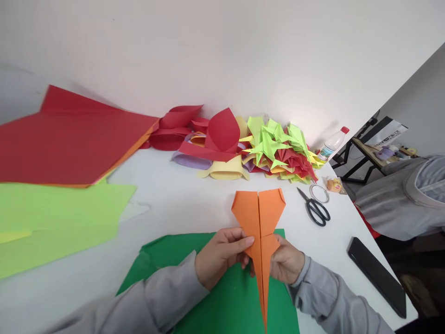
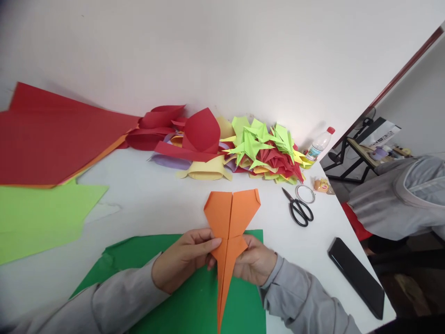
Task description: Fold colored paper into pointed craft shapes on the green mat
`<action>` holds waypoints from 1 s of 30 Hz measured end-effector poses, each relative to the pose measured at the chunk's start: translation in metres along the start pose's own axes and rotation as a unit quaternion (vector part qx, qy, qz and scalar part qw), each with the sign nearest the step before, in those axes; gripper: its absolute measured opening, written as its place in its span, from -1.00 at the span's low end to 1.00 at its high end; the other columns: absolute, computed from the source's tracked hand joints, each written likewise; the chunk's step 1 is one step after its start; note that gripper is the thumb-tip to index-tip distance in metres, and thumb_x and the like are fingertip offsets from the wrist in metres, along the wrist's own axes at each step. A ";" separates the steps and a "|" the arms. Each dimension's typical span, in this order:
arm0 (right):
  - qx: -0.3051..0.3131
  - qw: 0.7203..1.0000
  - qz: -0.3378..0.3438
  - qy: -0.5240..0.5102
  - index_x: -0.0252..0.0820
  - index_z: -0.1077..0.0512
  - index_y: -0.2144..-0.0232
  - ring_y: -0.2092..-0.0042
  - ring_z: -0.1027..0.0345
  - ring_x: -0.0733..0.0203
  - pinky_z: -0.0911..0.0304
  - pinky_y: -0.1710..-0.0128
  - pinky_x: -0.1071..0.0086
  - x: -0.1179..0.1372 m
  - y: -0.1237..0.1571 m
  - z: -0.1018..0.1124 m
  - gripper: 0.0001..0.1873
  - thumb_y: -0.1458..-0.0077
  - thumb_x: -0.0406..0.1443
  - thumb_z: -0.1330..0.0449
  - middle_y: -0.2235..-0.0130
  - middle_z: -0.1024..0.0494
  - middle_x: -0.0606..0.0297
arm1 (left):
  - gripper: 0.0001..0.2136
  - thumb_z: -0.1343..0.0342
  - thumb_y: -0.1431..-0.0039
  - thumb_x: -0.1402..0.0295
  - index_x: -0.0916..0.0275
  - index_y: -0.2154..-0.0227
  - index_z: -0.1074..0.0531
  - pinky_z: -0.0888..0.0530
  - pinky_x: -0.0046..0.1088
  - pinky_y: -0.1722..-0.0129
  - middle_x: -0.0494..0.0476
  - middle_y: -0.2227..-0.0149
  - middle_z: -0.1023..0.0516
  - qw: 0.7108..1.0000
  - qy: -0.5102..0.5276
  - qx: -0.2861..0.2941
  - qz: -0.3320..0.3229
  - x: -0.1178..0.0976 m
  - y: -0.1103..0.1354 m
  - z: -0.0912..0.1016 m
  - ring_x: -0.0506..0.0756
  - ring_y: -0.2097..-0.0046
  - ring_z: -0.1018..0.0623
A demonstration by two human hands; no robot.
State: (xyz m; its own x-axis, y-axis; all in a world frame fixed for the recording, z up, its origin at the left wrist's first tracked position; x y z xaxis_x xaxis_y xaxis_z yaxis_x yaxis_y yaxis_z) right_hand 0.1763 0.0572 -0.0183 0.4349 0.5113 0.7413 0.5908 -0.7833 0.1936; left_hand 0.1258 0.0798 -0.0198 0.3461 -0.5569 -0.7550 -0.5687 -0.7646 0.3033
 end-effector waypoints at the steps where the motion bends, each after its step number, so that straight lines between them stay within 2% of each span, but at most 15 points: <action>1: -0.001 1.000 -0.002 -0.002 -0.33 -0.52 0.28 0.34 -0.42 0.25 -0.36 0.36 0.42 0.000 0.000 0.001 -0.66 0.17 -0.29 -0.39 0.36 -0.57 0.16 | -0.64 -0.40 0.29 0.11 0.34 0.62 -0.49 -0.30 -0.54 0.61 0.05 0.65 -0.46 1.000 0.001 -0.001 -0.001 -0.001 0.001 0.000 -0.07 0.63 -0.36; 5: -0.008 1.000 -0.020 -0.008 -0.34 -0.51 0.24 0.36 -0.42 0.27 -0.35 0.36 0.42 -0.002 0.001 0.000 -0.58 0.22 -0.30 -0.41 0.34 -0.58 0.17 | -0.66 -0.38 0.27 0.12 0.34 0.65 -0.50 -0.29 -0.51 0.61 0.05 0.68 -0.42 1.000 -0.004 0.011 -0.004 -0.006 0.004 -0.004 -0.06 0.63 -0.33; 8: -0.008 1.000 -0.019 -0.004 -0.33 -0.52 0.26 0.36 -0.44 0.24 -0.33 0.38 0.41 0.001 0.000 -0.004 -0.58 0.25 -0.30 -0.42 0.37 -0.58 0.18 | -0.67 -0.38 0.25 0.13 0.32 0.66 -0.48 -0.28 -0.51 0.62 0.05 0.66 -0.44 1.000 -0.008 -0.001 -0.021 -0.009 0.006 -0.003 -0.05 0.63 -0.34; 13: -0.007 1.000 -0.026 0.004 -0.32 -0.53 0.36 0.36 -0.44 0.21 -0.30 0.41 0.40 0.000 0.000 -0.005 -0.61 0.30 -0.25 -0.45 0.39 -0.58 0.18 | -0.55 -0.32 0.26 -0.06 0.32 0.63 -0.49 -0.26 -0.51 0.64 0.05 0.66 -0.42 1.000 0.007 -0.007 -0.029 -0.008 0.005 -0.003 -0.03 0.63 -0.35; 17: -0.025 0.998 -0.053 0.005 -0.31 -0.53 0.35 0.40 -0.44 0.28 -0.29 0.36 0.44 -0.008 0.002 0.003 -0.60 0.32 -0.27 -0.47 0.42 -0.58 0.22 | -0.64 -0.38 0.28 0.07 0.32 0.61 -0.54 -0.22 -0.53 0.62 0.05 0.65 -0.45 0.999 -0.031 -0.003 -0.038 -0.009 0.005 -0.005 -0.07 0.62 -0.30; 20: -0.029 0.998 -0.062 0.002 -0.30 -0.54 0.33 0.39 -0.45 0.30 -0.30 0.32 0.45 -0.012 0.003 0.006 -0.58 0.33 -0.28 -0.48 0.41 -0.58 0.23 | -0.65 -0.37 0.25 0.07 0.31 0.66 -0.52 -0.24 -0.53 0.59 0.04 0.66 -0.44 0.998 -0.039 -0.013 -0.040 -0.009 0.005 -0.003 -0.07 0.61 -0.30; 23: -0.028 0.998 -0.061 0.005 -0.32 -0.54 0.32 0.38 -0.45 0.29 -0.30 0.29 0.42 -0.015 0.001 0.008 -0.57 0.33 -0.28 -0.48 0.41 -0.57 0.22 | -0.65 -0.40 0.33 0.07 0.28 0.60 -0.56 -0.32 -0.49 0.56 0.07 0.60 -0.52 0.997 -0.041 -0.033 -0.051 -0.011 0.005 0.001 0.00 0.57 -0.40; 26: -0.040 0.998 -0.053 0.006 -0.32 -0.55 0.34 0.38 -0.43 0.30 -0.28 0.29 0.42 -0.019 0.000 0.014 -0.58 0.37 -0.35 -0.48 0.42 -0.57 0.25 | -0.67 -0.43 0.37 0.16 0.25 0.50 -0.61 -0.45 -0.40 0.38 0.14 0.49 -0.61 0.997 -0.045 -0.036 -0.059 -0.011 0.006 0.000 0.11 0.41 -0.53; 30: -0.047 0.997 -0.056 -0.004 -0.32 -0.56 0.39 0.39 -0.42 0.33 -0.26 0.34 0.47 -0.023 -0.001 0.017 -0.60 0.43 -0.39 -0.49 0.43 -0.56 0.29 | -0.71 -0.43 0.34 0.20 0.24 0.49 -0.61 -0.47 -0.40 0.34 0.14 0.48 -0.63 0.997 -0.037 -0.039 -0.046 -0.010 0.008 -0.002 0.11 0.39 -0.54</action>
State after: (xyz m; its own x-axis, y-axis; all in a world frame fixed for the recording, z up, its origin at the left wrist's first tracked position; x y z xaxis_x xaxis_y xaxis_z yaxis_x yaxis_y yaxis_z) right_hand 0.1777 0.0521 -0.0462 0.3760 0.5999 0.7062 0.5704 -0.7505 0.3339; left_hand 0.1198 0.0782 -0.0087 0.3359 -0.4593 -0.8223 -0.4756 -0.8363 0.2728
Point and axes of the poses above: each hand's wrist, its own y-axis away from the middle knuckle, its own z-axis out of the back of the hand, x = y × z, the point moved 10 cm from there along -y, towards the middle knuckle
